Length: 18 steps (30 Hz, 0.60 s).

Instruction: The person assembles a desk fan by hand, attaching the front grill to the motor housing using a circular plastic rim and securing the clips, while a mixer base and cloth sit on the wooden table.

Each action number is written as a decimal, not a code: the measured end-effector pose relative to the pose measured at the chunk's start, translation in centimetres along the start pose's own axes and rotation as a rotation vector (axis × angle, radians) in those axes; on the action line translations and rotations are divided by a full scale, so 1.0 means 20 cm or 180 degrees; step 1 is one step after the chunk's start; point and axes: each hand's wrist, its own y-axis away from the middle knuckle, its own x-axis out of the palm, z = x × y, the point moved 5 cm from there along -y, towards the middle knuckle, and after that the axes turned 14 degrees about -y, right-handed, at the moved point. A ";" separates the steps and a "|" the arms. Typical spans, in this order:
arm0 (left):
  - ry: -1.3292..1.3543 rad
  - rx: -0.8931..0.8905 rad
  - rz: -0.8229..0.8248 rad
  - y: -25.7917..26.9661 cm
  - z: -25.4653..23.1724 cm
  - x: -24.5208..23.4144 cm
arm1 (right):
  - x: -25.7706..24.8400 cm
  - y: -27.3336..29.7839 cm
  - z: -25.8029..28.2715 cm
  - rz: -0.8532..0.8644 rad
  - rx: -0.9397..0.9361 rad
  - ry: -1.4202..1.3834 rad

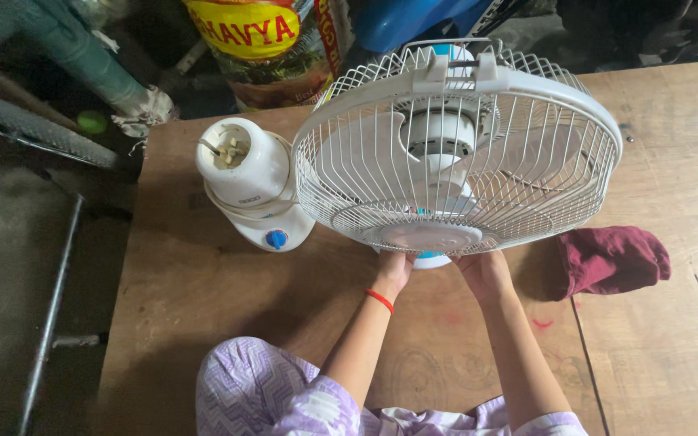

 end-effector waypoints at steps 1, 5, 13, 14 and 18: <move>-0.0054 -0.0011 -0.0118 -0.01 0.02 -0.02 | 0.00 0.00 0.00 -0.0003 -0.0003 0.0003; -0.0136 0.0168 -0.0208 -0.09 0.11 -0.08 | -0.01 -0.05 0.02 0.0056 -0.0093 0.0093; -0.0135 0.0187 -0.0076 -0.08 0.10 -0.10 | -0.03 -0.02 0.01 -0.0102 -0.0012 0.0039; -0.0133 0.0184 -0.0081 -0.07 0.10 -0.10 | -0.03 -0.03 0.02 -0.0067 -0.0056 0.0024; -0.0231 0.0043 -0.0143 -0.04 0.05 -0.10 | -0.05 -0.03 0.04 -0.0194 0.0008 0.0236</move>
